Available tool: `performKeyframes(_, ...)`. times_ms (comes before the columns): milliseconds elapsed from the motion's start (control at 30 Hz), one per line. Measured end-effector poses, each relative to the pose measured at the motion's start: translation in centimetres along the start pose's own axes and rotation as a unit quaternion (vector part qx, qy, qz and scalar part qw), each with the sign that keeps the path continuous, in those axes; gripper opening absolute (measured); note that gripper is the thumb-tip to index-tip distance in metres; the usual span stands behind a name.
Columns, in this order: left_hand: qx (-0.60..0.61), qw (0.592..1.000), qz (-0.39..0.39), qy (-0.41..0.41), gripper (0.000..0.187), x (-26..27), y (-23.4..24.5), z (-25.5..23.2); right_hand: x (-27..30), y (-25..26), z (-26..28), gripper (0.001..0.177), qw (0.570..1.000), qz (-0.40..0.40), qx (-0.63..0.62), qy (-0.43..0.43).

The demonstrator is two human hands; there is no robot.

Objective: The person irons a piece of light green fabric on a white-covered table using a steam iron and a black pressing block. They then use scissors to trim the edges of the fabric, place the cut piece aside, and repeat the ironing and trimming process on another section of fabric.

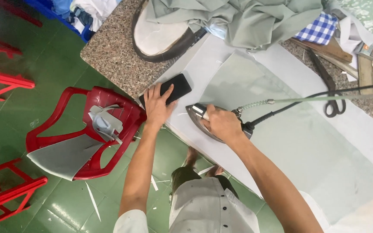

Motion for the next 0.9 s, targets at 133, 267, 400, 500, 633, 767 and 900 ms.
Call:
performKeyframes(133, 0.093, 0.995, 0.046, -0.007, 0.065, 0.3, 0.7, -2.8, 1.7, 1.3, -0.6, 0.033, 0.999, 0.012, -0.021, 0.025)
performKeyframes(267, 0.097, 0.972, 0.193, -0.094, 0.070, 1.5, 0.2, -6.9, 5.0, 1.8, -2.0, 0.030, 0.998, 0.036, -0.025, 0.043)
performKeyframes(400, 0.061, 0.951, 0.262, -0.151, 0.067, 2.3, 0.3, -10.3, 8.8, 1.3, -4.3, 0.031, 0.997, 0.062, -0.035, 0.034)
performKeyframes(500, 0.014, 0.954, 0.263, -0.145, 0.066, 3.5, 1.2, -13.7, 11.8, 1.6, -6.0, 0.030, 0.994, 0.091, -0.050, 0.018)
performKeyframes(633, -0.007, 0.982, 0.126, -0.140, 0.072, 9.0, 1.9, -19.2, 16.2, 1.8, -8.1, 0.030, 0.994, 0.085, -0.057, 0.046)
performKeyframes(767, 0.012, 0.912, -0.147, -0.382, 0.016, 21.0, 3.9, -30.8, 20.5, 3.1, -9.4, 0.034, 0.990, 0.095, -0.090, 0.046)
performKeyframes(900, 0.077, 0.883, -0.156, -0.435, 0.025, 31.2, 5.2, -41.9, 22.6, 4.0, -10.2, 0.053, 0.987, 0.112, -0.109, 0.032)
Point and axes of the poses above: each hand's wrist, its own x-axis away from the middle knuckle, its own y-axis out of the back of the hand, z = x × y, the point moved 6 cm from there along -x, towards the middle knuckle, and after that the axes turned 13 degrees about -z, right-handed, at the moved point
